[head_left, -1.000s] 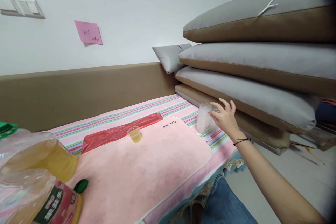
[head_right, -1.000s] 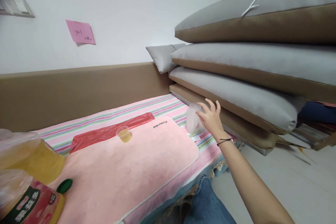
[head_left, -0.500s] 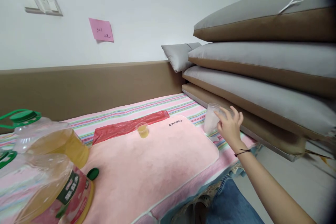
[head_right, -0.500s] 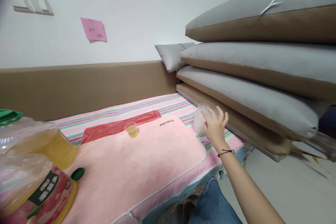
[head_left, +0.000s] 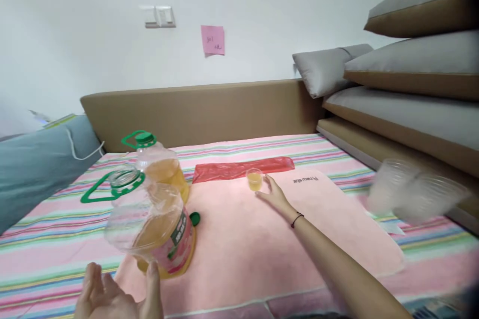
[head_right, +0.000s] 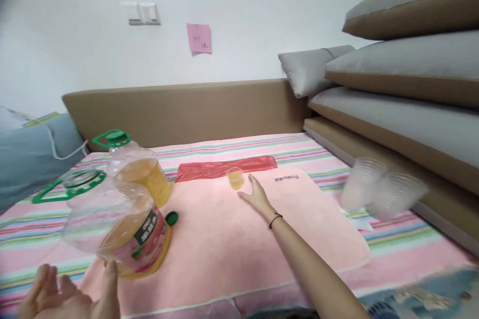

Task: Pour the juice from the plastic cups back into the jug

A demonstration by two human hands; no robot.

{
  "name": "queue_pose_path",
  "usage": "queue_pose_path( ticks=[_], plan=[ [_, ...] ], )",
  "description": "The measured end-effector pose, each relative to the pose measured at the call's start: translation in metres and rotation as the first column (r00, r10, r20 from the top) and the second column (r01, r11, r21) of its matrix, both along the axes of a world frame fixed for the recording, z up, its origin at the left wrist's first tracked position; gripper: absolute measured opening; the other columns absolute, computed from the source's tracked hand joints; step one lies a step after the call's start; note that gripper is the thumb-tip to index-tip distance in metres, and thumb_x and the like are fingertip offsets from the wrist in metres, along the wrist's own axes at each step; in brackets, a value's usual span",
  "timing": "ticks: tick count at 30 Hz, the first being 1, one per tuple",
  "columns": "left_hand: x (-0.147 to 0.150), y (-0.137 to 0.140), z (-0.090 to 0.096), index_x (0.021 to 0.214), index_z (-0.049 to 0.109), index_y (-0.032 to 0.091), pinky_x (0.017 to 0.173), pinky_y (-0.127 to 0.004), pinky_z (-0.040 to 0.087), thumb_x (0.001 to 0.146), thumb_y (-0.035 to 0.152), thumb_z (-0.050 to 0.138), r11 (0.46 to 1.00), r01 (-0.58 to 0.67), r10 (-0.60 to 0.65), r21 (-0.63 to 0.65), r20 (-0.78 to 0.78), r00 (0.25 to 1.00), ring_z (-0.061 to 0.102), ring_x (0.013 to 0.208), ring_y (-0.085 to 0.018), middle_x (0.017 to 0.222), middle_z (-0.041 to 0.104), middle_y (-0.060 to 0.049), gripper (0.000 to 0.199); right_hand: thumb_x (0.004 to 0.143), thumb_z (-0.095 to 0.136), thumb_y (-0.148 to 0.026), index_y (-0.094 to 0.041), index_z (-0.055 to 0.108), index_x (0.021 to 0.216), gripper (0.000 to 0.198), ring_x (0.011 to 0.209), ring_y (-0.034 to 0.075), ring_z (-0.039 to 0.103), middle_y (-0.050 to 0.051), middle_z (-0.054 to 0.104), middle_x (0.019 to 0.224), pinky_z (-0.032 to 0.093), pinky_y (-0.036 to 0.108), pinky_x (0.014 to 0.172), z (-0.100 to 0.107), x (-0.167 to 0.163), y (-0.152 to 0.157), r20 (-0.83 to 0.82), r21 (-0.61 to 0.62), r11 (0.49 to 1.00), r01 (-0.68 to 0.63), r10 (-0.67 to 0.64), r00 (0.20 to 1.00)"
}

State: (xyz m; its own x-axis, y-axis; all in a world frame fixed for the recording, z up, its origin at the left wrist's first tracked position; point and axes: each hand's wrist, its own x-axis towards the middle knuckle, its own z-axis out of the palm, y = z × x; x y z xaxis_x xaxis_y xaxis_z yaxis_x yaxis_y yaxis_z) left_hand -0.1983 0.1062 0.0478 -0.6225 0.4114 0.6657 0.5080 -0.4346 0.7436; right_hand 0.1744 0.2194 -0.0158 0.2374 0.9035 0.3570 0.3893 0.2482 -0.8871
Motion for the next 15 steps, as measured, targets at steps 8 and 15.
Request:
queue_pose_path(
  ticks=[8, 15],
  plan=[
    [0.006, -0.009, 0.003, 0.123, 0.032, 0.022, 0.117, -0.065, 0.028, 0.045, 0.025, 0.083, 0.998, -0.012, 0.011, 0.065, 0.012, 1.0, 0.04, 0.142, -0.036, 0.153, 0.034, -0.021, 0.093, 0.062, 0.083, -0.052, -0.02, 0.057, 0.124, 0.075, 0.107, 0.029, 0.067, 0.013, 0.07, 0.118, 0.054, 0.051, 0.096, -0.014, -0.047, 0.058, -0.29, 0.025, 0.999, 0.029, -0.02, 0.957],
    [0.008, -0.017, 0.0, 0.13, 0.03, 0.022, 0.118, -0.065, 0.027, 0.058, 0.023, 0.082, 0.999, 0.04, -0.04, 0.002, 0.052, 0.998, 0.037, 0.146, -0.034, 0.154, 0.032, -0.024, 0.088, 0.049, 0.09, -0.055, -0.018, 0.065, 0.109, 0.075, 0.104, 0.033, 0.068, 0.012, 0.073, 0.108, 0.052, 0.056, 0.097, 0.01, -0.051, 0.044, -0.312, 0.018, 1.0, 0.007, -0.001, 0.95]
  ],
)
